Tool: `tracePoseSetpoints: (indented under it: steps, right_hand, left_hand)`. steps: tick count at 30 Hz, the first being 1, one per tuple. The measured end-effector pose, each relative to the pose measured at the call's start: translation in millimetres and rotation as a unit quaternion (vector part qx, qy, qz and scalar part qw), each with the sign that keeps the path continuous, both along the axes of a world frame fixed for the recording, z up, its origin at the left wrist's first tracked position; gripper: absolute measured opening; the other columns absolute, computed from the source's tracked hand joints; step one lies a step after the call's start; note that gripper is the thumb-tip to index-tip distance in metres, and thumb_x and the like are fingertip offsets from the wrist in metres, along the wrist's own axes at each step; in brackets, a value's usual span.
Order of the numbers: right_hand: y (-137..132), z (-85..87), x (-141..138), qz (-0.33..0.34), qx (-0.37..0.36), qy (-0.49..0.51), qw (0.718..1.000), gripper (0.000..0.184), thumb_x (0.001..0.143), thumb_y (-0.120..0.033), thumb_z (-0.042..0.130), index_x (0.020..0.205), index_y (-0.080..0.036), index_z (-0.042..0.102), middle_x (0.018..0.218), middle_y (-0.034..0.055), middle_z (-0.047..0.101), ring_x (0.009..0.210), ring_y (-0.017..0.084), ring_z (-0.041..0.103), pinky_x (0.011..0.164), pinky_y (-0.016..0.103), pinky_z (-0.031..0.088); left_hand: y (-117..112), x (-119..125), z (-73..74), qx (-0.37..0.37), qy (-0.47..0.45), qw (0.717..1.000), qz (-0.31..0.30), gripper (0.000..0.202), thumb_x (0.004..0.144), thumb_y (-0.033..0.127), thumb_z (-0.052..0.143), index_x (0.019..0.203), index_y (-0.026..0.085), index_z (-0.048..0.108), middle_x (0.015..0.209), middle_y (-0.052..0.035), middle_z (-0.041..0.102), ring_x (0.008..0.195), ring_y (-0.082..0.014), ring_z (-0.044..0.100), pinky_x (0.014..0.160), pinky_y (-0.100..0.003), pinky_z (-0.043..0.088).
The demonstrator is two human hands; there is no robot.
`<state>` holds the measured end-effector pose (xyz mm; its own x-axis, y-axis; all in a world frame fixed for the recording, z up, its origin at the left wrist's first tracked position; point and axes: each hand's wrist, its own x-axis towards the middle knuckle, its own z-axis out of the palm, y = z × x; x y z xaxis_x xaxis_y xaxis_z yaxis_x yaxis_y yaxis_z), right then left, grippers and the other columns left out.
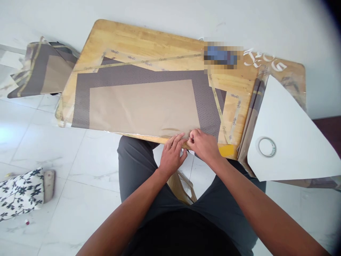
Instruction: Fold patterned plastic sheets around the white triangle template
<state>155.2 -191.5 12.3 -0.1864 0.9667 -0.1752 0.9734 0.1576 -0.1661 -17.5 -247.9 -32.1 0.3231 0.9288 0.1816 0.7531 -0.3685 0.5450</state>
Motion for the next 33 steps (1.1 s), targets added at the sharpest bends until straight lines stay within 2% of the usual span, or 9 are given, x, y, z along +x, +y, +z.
tracePoseSetpoints:
  steps: [6, 10, 12, 15, 17, 21, 23, 27, 33]
  right_hand:
    - [-7.9, 0.0, 10.9, -0.054, 0.007, 0.061, 0.997, 0.005, 0.091, -0.027, 0.057, 0.089, -0.024, 0.06, 0.091, 0.0039, 0.071, 0.067, 0.017, 0.057, 0.061, 0.033, 0.023]
    - [-12.0, 7.9, 19.1, -0.136, -0.005, 0.177, 0.975, 0.008, 0.084, -0.028, 0.062, 0.082, -0.025, 0.055, 0.083, 0.0013, 0.07, 0.071, 0.018, 0.061, 0.064, 0.03, 0.035]
    - [-14.5, 13.4, 28.6, -0.215, -0.025, 0.305, 0.927, 0.012, 0.084, -0.032, 0.063, 0.08, -0.025, 0.053, 0.089, 0.0029, 0.074, 0.071, 0.018, 0.065, 0.064, 0.03, 0.043]
    - [-21.0, 21.6, 47.5, -0.328, -0.034, 0.507, 0.796, 0.022, 0.091, -0.044, 0.059, 0.084, -0.026, 0.049, 0.108, 0.0084, 0.079, 0.071, 0.018, 0.07, 0.059, 0.03, 0.051]
    - [-27.3, 25.1, 55.2, -0.345, -0.015, 0.542, 0.766, 0.026, 0.094, -0.049, 0.059, 0.087, -0.027, 0.049, 0.109, 0.0088, 0.079, 0.073, 0.019, 0.072, 0.062, 0.032, 0.056]
    - [-35.3, 20.9, 38.6, -0.225, 0.008, 0.352, 0.909, 0.024, 0.094, -0.049, 0.069, 0.102, -0.026, 0.066, 0.106, 0.0072, 0.074, 0.087, 0.022, 0.07, 0.078, 0.037, 0.056]
    - [-33.1, 13.7, 19.6, -0.15, 0.022, 0.258, 0.954, 0.022, 0.098, -0.046, 0.067, 0.107, -0.027, 0.07, 0.11, 0.0085, 0.071, 0.1, 0.026, 0.068, 0.086, 0.038, 0.054]
    - [-26.7, 1.5, -2.9, -0.104, 0.059, 0.189, 0.975, 0.012, 0.101, -0.036, 0.063, 0.103, -0.026, 0.07, 0.11, 0.0085, 0.068, 0.112, 0.027, 0.064, 0.09, 0.036, 0.05]
    - [-33.0, 3.8, 14.8, -0.151, 0.087, 0.212, 0.961, 0.009, 0.102, -0.028, 0.057, 0.1, -0.026, 0.065, 0.105, 0.0066, 0.066, 0.101, 0.024, 0.065, 0.088, 0.035, 0.05]
  left_hand:
    - [-0.4, 1.0, 0.8, -0.003, 0.001, 1.0, 0.006, 0.046, 0.103, 0.024, 0.058, 0.149, 0.026, 0.053, 0.165, -0.0061, 0.053, 0.154, -0.0283, 0.047, 0.127, -0.05, 0.042]
    - [-0.4, 1.2, 2.5, 0.001, 0.007, 1.0, 0.005, 0.043, 0.105, 0.025, 0.056, 0.148, 0.025, 0.054, 0.165, -0.006, 0.053, 0.154, -0.028, 0.047, 0.127, -0.049, 0.042]
    - [-0.4, 1.2, 2.9, 0.003, 0.011, 1.0, 0.004, 0.043, 0.105, 0.024, 0.056, 0.148, 0.025, 0.054, 0.166, -0.006, 0.052, 0.154, -0.0279, 0.047, 0.127, -0.048, 0.042]
    - [-0.4, 1.3, 2.8, 0.005, 0.013, 1.0, 0.007, 0.046, 0.104, 0.023, 0.059, 0.149, 0.025, 0.054, 0.165, -0.0067, 0.053, 0.154, -0.0283, 0.047, 0.127, -0.049, 0.042]
    - [-0.1, 1.4, 2.5, 0.007, 0.014, 1.0, 0.008, 0.046, 0.103, 0.023, 0.06, 0.149, 0.026, 0.054, 0.165, -0.0071, 0.054, 0.153, -0.0288, 0.048, 0.127, -0.049, 0.042]
    - [1.8, 1.9, 2.4, 0.022, 0.012, 1.0, 0.01, 0.043, 0.103, 0.022, 0.061, 0.146, 0.025, 0.056, 0.162, -0.0081, 0.056, 0.15, -0.0294, 0.051, 0.126, -0.05, 0.042]
    - [3.1, 2.2, 3.0, 0.027, 0.009, 1.0, 0.013, 0.043, 0.103, 0.022, 0.061, 0.145, 0.025, 0.056, 0.161, -0.0087, 0.057, 0.15, -0.0296, 0.051, 0.126, -0.051, 0.042]
    - [4.0, 2.4, 5.2, 0.024, 0.01, 1.0, 0.011, 0.044, 0.102, 0.021, 0.062, 0.145, 0.024, 0.055, 0.16, -0.0096, 0.057, 0.149, -0.0294, 0.052, 0.126, -0.051, 0.042]
    - [3.0, 2.5, 6.5, 0.027, 0.011, 1.0, 0.008, 0.041, 0.104, 0.021, 0.06, 0.145, 0.022, 0.055, 0.161, -0.0105, 0.057, 0.151, -0.0283, 0.05, 0.128, -0.05, 0.04]
